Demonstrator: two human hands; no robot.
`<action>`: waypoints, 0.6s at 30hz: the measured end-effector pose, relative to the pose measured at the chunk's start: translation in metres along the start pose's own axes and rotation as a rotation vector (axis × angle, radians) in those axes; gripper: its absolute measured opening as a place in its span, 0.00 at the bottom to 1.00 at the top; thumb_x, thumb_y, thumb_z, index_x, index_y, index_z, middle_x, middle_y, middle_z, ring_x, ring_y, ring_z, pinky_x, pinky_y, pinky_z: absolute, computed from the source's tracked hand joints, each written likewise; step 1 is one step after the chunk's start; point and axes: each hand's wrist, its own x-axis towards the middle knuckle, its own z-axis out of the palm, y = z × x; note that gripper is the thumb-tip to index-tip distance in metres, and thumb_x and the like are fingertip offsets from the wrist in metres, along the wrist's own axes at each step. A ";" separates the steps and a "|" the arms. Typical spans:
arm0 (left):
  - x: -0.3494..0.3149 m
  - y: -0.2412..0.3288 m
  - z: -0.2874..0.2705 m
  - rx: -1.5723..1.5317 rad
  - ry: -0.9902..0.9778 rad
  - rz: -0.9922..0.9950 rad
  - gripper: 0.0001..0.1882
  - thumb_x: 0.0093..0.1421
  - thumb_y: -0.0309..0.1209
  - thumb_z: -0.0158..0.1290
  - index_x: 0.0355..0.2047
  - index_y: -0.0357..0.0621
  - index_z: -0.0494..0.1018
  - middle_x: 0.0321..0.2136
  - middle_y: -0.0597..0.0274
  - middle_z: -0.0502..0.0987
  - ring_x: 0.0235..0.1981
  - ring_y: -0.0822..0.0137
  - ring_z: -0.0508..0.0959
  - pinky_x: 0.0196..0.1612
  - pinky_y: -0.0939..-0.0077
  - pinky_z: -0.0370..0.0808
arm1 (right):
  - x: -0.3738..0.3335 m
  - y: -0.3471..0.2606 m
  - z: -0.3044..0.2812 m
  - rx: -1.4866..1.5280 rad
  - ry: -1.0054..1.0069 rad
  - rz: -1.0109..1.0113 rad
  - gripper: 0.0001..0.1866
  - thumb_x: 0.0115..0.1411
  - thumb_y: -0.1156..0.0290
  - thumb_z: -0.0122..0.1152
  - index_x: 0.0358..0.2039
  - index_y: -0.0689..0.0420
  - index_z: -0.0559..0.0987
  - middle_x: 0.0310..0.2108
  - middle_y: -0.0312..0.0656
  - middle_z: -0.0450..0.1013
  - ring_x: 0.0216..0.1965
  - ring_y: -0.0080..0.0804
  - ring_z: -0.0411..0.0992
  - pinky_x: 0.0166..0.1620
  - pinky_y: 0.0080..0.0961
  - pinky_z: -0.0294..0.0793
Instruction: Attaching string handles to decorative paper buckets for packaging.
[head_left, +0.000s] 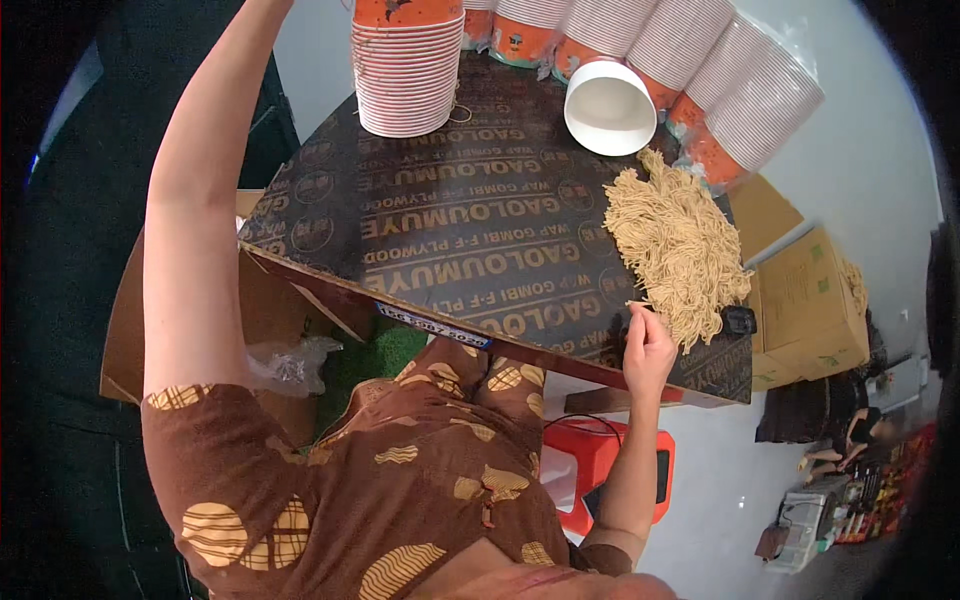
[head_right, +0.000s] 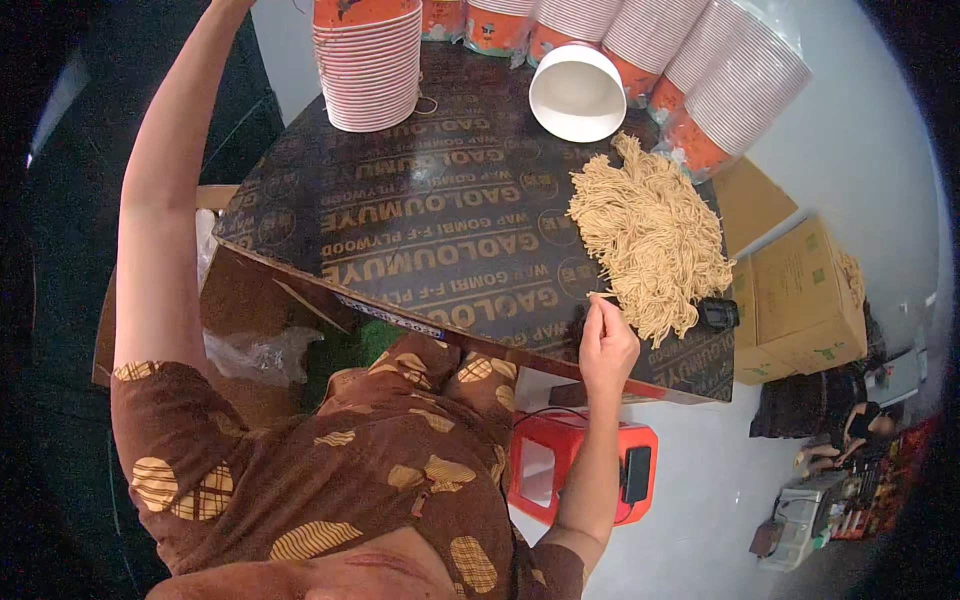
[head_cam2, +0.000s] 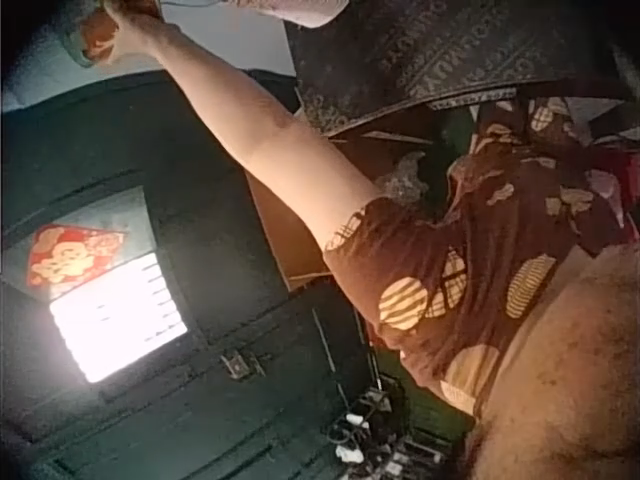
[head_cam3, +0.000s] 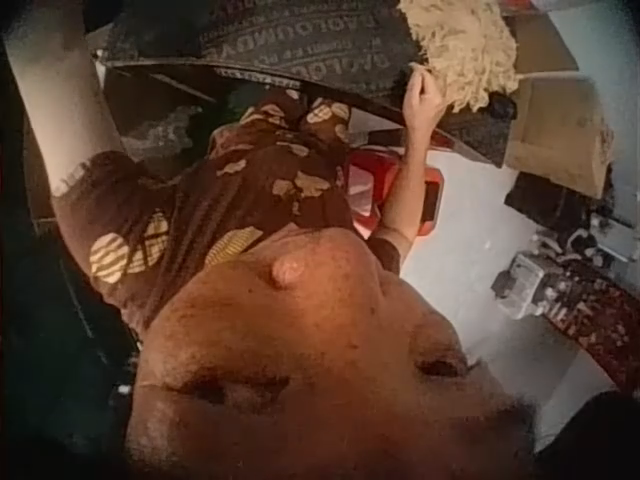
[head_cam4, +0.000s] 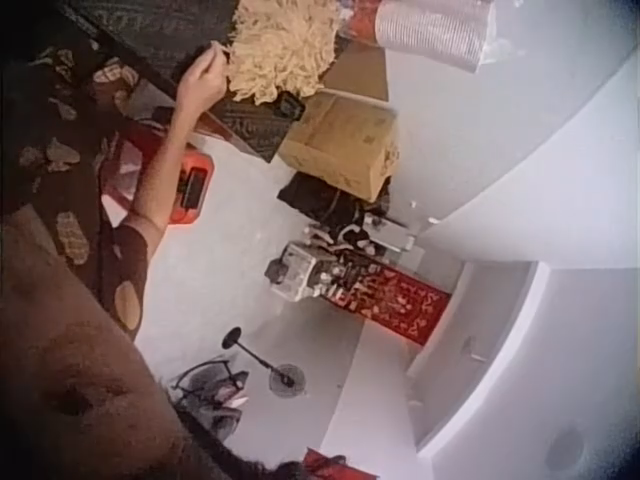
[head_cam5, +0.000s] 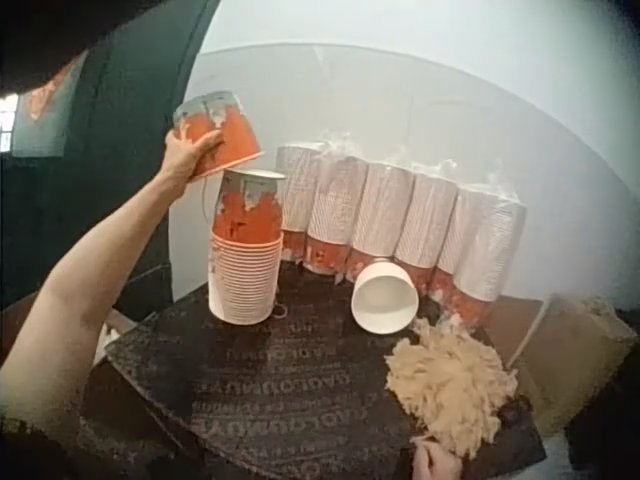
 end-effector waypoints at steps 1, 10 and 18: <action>0.002 0.019 -0.006 -0.438 -0.293 -0.422 0.50 0.44 0.42 0.72 0.56 0.30 0.53 0.43 0.51 0.74 0.37 0.66 0.79 0.37 0.76 0.79 | 0.000 -0.002 0.000 -0.020 0.007 -0.023 0.10 0.64 0.71 0.54 0.40 0.62 0.80 0.26 0.40 0.76 0.26 0.23 0.71 0.32 0.23 0.71; 0.006 -0.031 0.027 0.738 0.043 0.428 0.52 0.43 0.46 0.70 0.60 0.36 0.53 0.46 0.50 0.72 0.45 0.62 0.76 0.44 0.66 0.77 | 0.002 -0.014 -0.001 -0.058 0.023 -0.086 0.08 0.62 0.74 0.55 0.39 0.62 0.80 0.31 0.47 0.78 0.31 0.33 0.77 0.36 0.26 0.74; 0.016 -0.050 0.016 0.617 -0.150 0.177 0.53 0.41 0.44 0.69 0.61 0.38 0.53 0.53 0.49 0.67 0.54 0.58 0.69 0.56 0.61 0.69 | 0.002 -0.018 -0.002 -0.061 0.037 -0.093 0.07 0.59 0.76 0.56 0.35 0.64 0.80 0.31 0.50 0.78 0.31 0.42 0.78 0.36 0.30 0.75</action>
